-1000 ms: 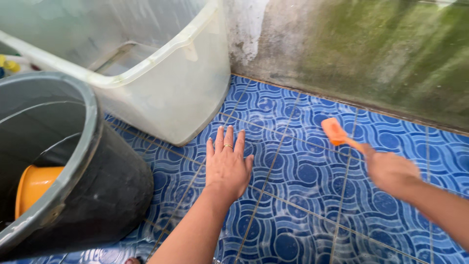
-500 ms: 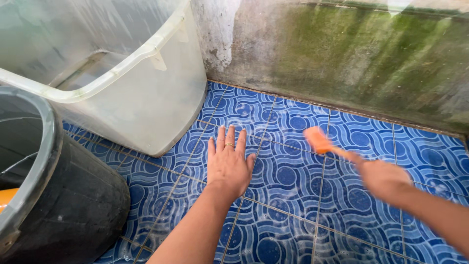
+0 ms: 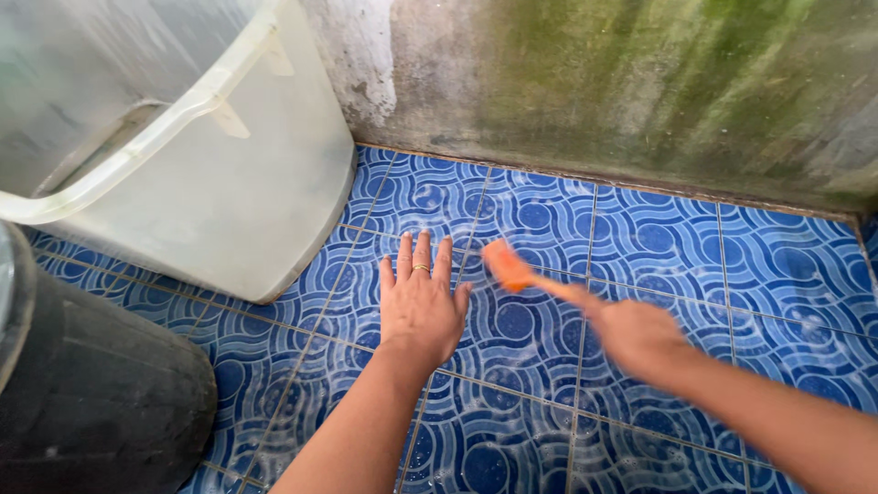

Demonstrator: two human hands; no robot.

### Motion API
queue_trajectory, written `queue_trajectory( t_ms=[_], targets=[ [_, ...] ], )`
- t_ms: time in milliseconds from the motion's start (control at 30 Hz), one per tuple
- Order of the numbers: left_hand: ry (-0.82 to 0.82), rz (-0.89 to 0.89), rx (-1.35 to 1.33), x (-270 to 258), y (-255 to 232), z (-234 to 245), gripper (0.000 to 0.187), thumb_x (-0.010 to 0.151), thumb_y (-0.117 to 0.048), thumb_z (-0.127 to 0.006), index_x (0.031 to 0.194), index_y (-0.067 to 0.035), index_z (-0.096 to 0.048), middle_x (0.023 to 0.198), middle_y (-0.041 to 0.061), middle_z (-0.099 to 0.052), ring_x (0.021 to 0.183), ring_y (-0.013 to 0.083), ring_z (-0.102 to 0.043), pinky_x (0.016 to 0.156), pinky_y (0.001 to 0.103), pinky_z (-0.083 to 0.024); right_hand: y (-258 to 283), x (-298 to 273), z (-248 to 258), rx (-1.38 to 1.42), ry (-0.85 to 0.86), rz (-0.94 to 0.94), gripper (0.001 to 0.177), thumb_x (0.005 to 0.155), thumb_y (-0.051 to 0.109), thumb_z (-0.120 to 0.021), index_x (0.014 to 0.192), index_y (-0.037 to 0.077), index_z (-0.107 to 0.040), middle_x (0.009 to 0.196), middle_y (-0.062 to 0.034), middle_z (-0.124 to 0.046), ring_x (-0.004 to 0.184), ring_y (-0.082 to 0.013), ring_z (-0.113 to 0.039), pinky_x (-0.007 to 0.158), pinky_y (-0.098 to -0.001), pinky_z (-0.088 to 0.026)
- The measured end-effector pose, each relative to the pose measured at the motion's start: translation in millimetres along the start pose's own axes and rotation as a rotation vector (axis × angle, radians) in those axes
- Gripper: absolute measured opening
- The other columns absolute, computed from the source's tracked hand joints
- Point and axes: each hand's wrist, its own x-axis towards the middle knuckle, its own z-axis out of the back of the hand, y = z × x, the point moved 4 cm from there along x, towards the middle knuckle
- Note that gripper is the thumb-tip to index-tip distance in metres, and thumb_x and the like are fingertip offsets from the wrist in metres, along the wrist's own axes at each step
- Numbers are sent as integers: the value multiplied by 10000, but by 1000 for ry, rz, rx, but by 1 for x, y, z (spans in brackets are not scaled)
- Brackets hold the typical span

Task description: The person scrubs blue patterned floor tiles with an orange brush, applying liquid soap from a white bottle. They use a yellow cup to scoop water from a bucket and rinse the floor, repeating the scrubbing and rinsing cycle.

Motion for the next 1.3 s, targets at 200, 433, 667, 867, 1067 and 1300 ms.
queue_trajectory(
  t_ms=[200, 433, 667, 867, 1067, 1300],
  targets=[
    [25, -20, 12, 12, -18, -9, 692, 995, -463, -444, 1574, -137, -250, 1635, 154, -220, 1524, 345, -112, 1199, 545, -113, -194, -7, 6, 250, -34, -601, 819, 1093, 516, -76, 1115, 47, -747, 1029, -258, -788, 945, -406, -762, 923, -548, -596],
    [40, -56, 6, 21, -34, -12, 688, 1004, -467, -430, 1578, -132, -253, 1638, 154, -222, 1526, 347, -111, 1200, 548, -115, -202, 14, 23, 384, -211, -566, 501, 978, 224, -402, 1455, 204, -554, 1182, -320, -708, 1077, -489, -695, 970, -576, -536],
    [17, -23, 17, 23, -13, -8, 701, 985, -472, -455, 1568, -133, -266, 1635, 153, -228, 1521, 349, -123, 1198, 548, -115, 47, 53, 42, 143, -97, 29, 694, 1010, 151, -375, 1597, 496, -240, 996, -197, -733, 898, -368, -743, 782, -519, -580],
    [19, 28, 43, 18, 12, -9, 693, 999, -468, -441, 1580, -133, -270, 1638, 153, -234, 1534, 347, -126, 1201, 550, -126, 17, 57, 37, 34, -91, 65, 549, 1033, 269, -349, 1577, 342, -337, 945, -171, -745, 869, -370, -745, 759, -534, -584],
    [7, 28, 52, 8, 18, -15, 673, 1004, -465, -425, 1570, -133, -277, 1641, 151, -224, 1530, 347, -128, 1196, 544, -132, -100, 58, 50, 98, -141, -289, 442, 1066, 256, -340, 1487, 208, -470, 1057, -253, -763, 970, -457, -744, 857, -584, -572],
    [14, 41, 19, 2, 15, -12, 675, 1003, -465, -432, 1572, -137, -277, 1644, 150, -221, 1532, 346, -116, 1204, 547, -121, 61, 16, 15, 67, -42, 42, 613, 1045, 278, -390, 1586, 482, -185, 871, -150, -742, 764, -339, -740, 678, -503, -590]
  ],
)
